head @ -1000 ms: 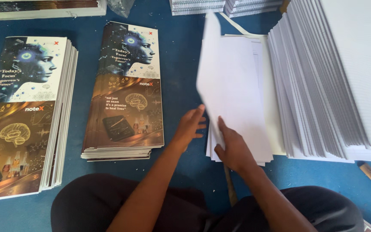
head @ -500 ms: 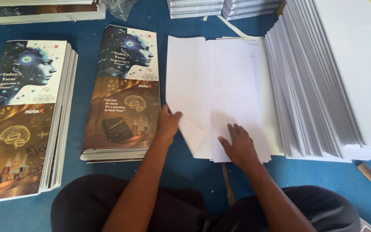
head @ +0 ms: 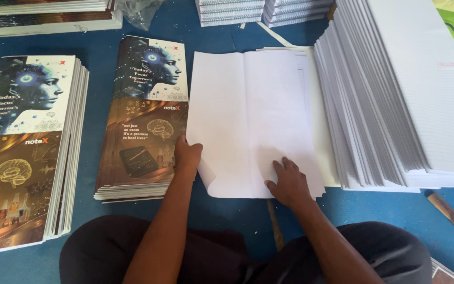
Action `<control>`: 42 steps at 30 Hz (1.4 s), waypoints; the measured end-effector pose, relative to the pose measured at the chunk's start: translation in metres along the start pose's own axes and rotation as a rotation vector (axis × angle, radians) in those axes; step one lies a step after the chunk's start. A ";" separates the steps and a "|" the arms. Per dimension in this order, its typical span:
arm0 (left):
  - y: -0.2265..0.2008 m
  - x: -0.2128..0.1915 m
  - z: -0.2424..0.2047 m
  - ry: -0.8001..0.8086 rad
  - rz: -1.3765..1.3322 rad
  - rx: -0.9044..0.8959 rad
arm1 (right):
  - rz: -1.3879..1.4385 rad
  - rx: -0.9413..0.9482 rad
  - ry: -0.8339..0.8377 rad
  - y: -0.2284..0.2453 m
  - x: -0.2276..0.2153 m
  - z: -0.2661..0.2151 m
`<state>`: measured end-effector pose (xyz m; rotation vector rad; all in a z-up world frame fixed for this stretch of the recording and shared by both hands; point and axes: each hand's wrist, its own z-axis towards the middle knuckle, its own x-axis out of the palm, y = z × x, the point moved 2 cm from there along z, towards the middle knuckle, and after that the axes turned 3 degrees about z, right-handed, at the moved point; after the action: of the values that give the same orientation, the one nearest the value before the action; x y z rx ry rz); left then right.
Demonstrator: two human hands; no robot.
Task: The person inserts index sheets into notebook covers and stacks the assembled notebooks. The person repeatedly picks up a cover, inserts a sheet, and places the finished notebook on a growing stack.
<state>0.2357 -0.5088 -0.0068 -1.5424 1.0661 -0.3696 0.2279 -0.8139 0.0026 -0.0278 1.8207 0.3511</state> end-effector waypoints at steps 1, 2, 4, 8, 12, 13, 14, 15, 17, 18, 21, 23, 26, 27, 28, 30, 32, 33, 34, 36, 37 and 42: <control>0.000 0.000 -0.001 0.014 0.031 -0.024 | 0.004 -0.008 -0.013 -0.002 0.001 0.001; 0.001 -0.002 -0.002 0.025 0.063 -0.050 | 0.009 -0.018 -0.025 -0.003 0.002 0.002; 0.000 -0.003 -0.002 0.023 0.078 -0.059 | 0.017 -0.018 -0.026 -0.006 0.003 0.004; 0.003 -0.003 0.001 -0.020 0.138 -0.038 | 0.064 -0.014 -0.028 -0.002 -0.001 0.002; 0.010 -0.001 0.008 -0.021 0.225 -0.007 | 0.028 -0.041 0.083 0.008 -0.023 -0.007; 0.012 0.001 0.008 -0.020 0.225 0.004 | -0.032 -0.068 0.140 0.010 -0.030 -0.009; 0.014 0.002 0.008 -0.020 0.225 0.017 | -0.091 -0.095 0.197 0.014 -0.037 -0.012; 0.014 0.002 0.008 -0.021 0.226 0.029 | -0.150 -0.073 0.252 0.018 -0.041 -0.015; 0.014 0.003 0.008 -0.018 0.249 0.017 | -0.268 -0.027 0.361 0.023 -0.045 -0.020; 0.013 0.003 0.008 -0.016 0.260 0.012 | -0.272 -0.034 0.351 0.024 -0.046 -0.022; 0.010 0.001 0.004 0.022 0.250 -0.018 | -0.262 -0.042 0.325 0.020 -0.042 -0.024; 0.006 -0.001 0.003 0.015 0.293 -0.014 | -0.231 -0.026 0.317 0.012 -0.035 -0.021; 0.004 -0.001 0.002 0.024 0.348 -0.011 | -0.181 -0.042 0.233 -0.001 -0.026 -0.014; 0.004 -0.001 0.002 0.030 0.366 -0.011 | -0.172 -0.051 0.190 -0.005 -0.023 -0.012; 0.004 -0.001 0.001 0.035 0.372 0.001 | -0.163 -0.059 0.146 -0.008 -0.022 -0.010; 0.006 0.000 -0.002 0.047 0.385 0.026 | -0.138 -0.073 0.074 -0.012 -0.021 -0.009; 0.003 -0.001 -0.006 0.007 0.420 0.116 | -0.107 -0.083 0.017 -0.013 -0.024 -0.009; 0.000 -0.002 -0.009 -0.013 0.437 0.161 | -0.077 -0.096 -0.016 -0.013 -0.027 -0.009; -0.002 -0.003 -0.011 -0.015 0.486 0.134 | -0.049 -0.109 -0.049 -0.011 -0.032 -0.009; -0.007 -0.007 -0.018 -0.020 0.584 0.079 | 0.004 -0.133 -0.123 -0.007 -0.043 -0.012; -0.011 -0.009 -0.021 -0.042 0.644 0.115 | 0.028 -0.144 -0.163 -0.003 -0.048 -0.015; -0.020 -0.011 -0.032 -0.074 0.534 0.280 | 0.141 -0.172 -0.347 0.010 -0.084 -0.027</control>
<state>0.2148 -0.5220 0.0242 -0.9696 1.2591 -0.0834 0.2246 -0.8251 0.0907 0.0397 1.4491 0.5755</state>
